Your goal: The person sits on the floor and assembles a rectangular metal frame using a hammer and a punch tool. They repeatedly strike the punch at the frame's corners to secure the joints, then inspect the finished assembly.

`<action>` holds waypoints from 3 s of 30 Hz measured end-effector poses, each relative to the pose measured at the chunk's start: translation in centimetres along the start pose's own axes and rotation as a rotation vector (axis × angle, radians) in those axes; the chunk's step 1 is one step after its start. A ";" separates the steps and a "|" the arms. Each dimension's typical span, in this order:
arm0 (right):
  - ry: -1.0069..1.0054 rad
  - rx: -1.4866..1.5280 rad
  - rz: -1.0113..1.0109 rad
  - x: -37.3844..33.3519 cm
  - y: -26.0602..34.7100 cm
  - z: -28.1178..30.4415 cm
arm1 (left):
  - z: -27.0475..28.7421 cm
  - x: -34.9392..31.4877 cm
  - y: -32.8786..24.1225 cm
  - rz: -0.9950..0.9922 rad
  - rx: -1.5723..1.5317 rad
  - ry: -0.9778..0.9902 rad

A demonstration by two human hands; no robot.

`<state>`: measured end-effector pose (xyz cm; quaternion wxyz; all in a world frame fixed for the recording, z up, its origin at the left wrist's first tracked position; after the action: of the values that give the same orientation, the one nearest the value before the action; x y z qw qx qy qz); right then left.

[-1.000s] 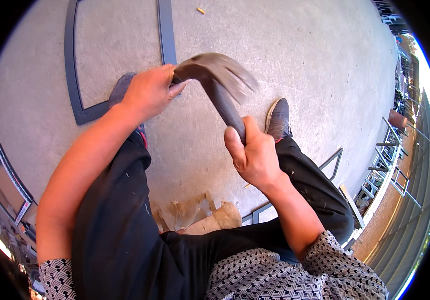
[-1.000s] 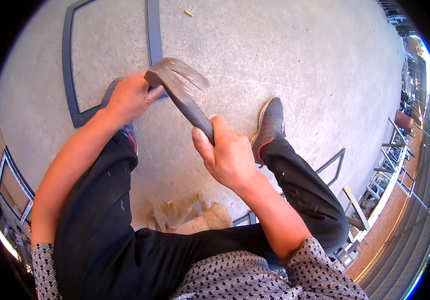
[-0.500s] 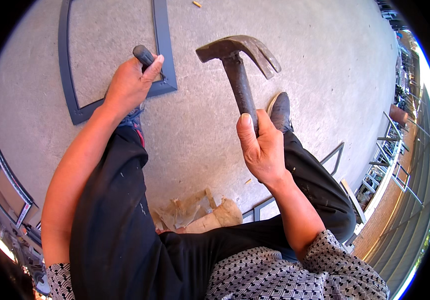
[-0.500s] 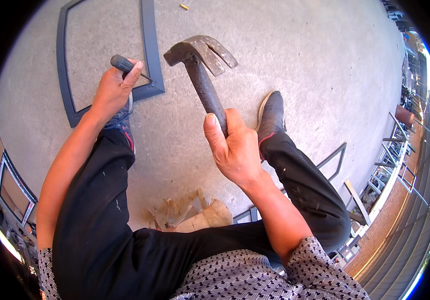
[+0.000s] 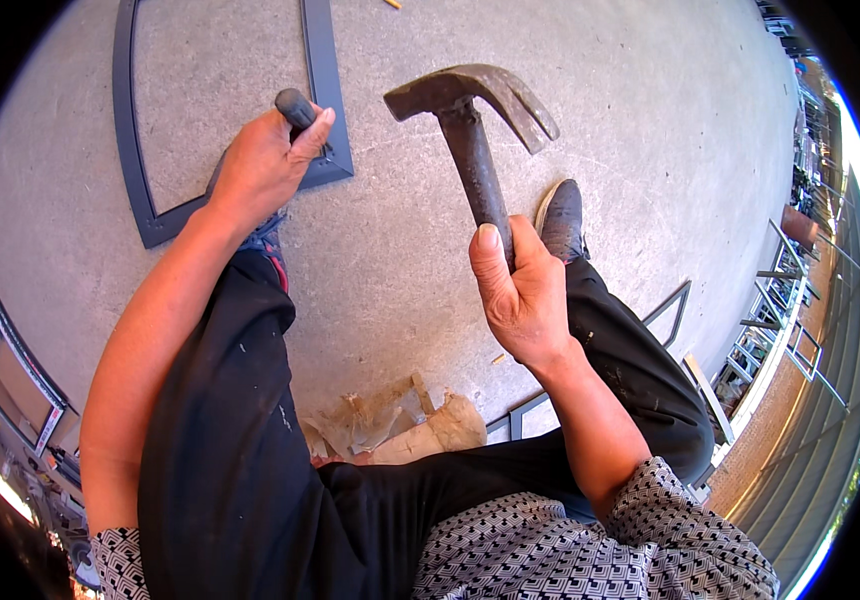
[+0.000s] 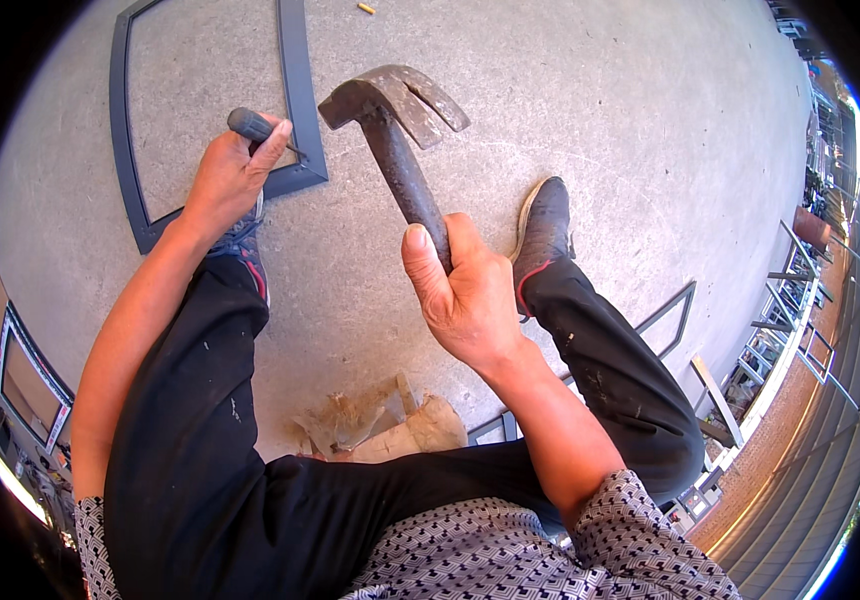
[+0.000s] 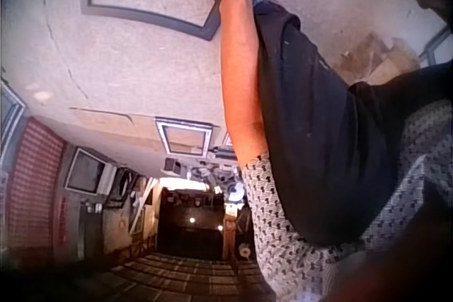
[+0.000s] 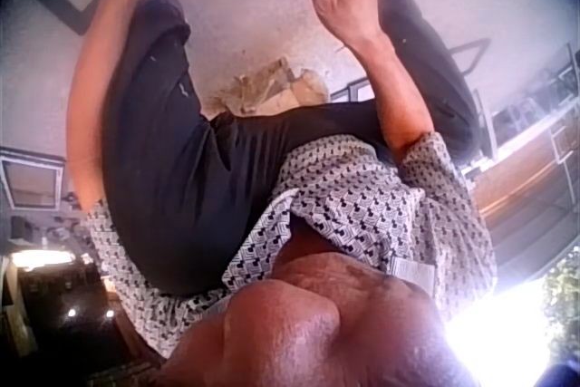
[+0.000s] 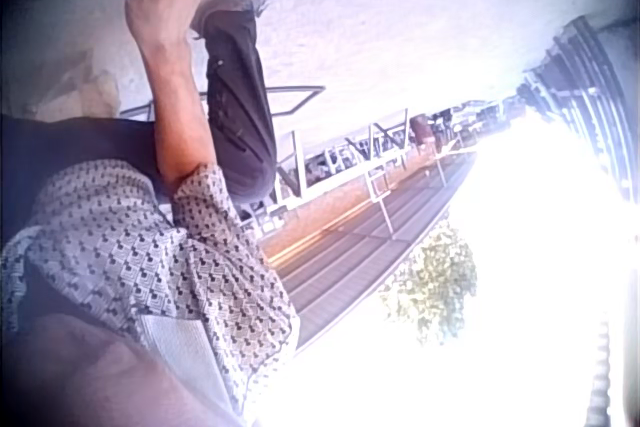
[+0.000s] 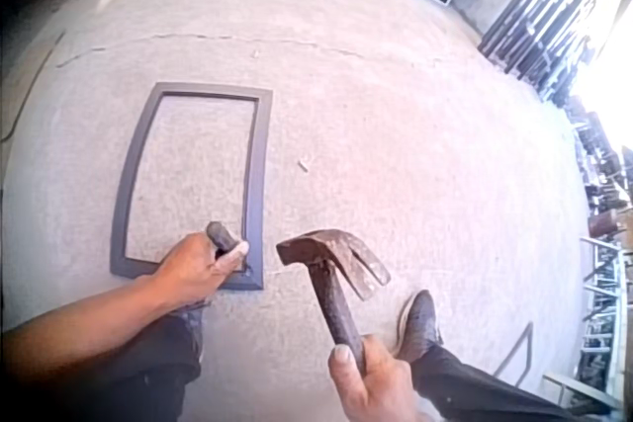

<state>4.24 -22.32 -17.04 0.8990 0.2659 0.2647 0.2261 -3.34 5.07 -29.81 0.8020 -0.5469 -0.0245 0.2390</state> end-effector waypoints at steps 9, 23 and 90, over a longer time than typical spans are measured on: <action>0.008 0.029 0.013 0.0 0.9 0.2 | -0.2 -0.1 -0.6 0.040 0.015 0.045; -0.166 -0.064 0.429 0.0 3.3 0.7 | -0.8 -0.6 -1.3 -0.160 0.081 0.072; 0.259 -0.045 -0.121 -7.8 -10.4 -13.3 | 18.8 -20.7 -6.8 0.073 0.395 -0.473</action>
<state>-6.89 -29.66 -30.02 0.8750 0.1977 0.3888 0.2100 -24.95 10.93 -11.64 0.8556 -0.3104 -0.1439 0.3884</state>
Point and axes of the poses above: each hand's wrist, its own x-axis towards the middle knuckle, its own z-axis out of the back of the hand, y = z × x, the point moved 1 cm from there along x, towards the middle knuckle, and after that the axes turned 7 degrees about -x, right-handed, at the moved point
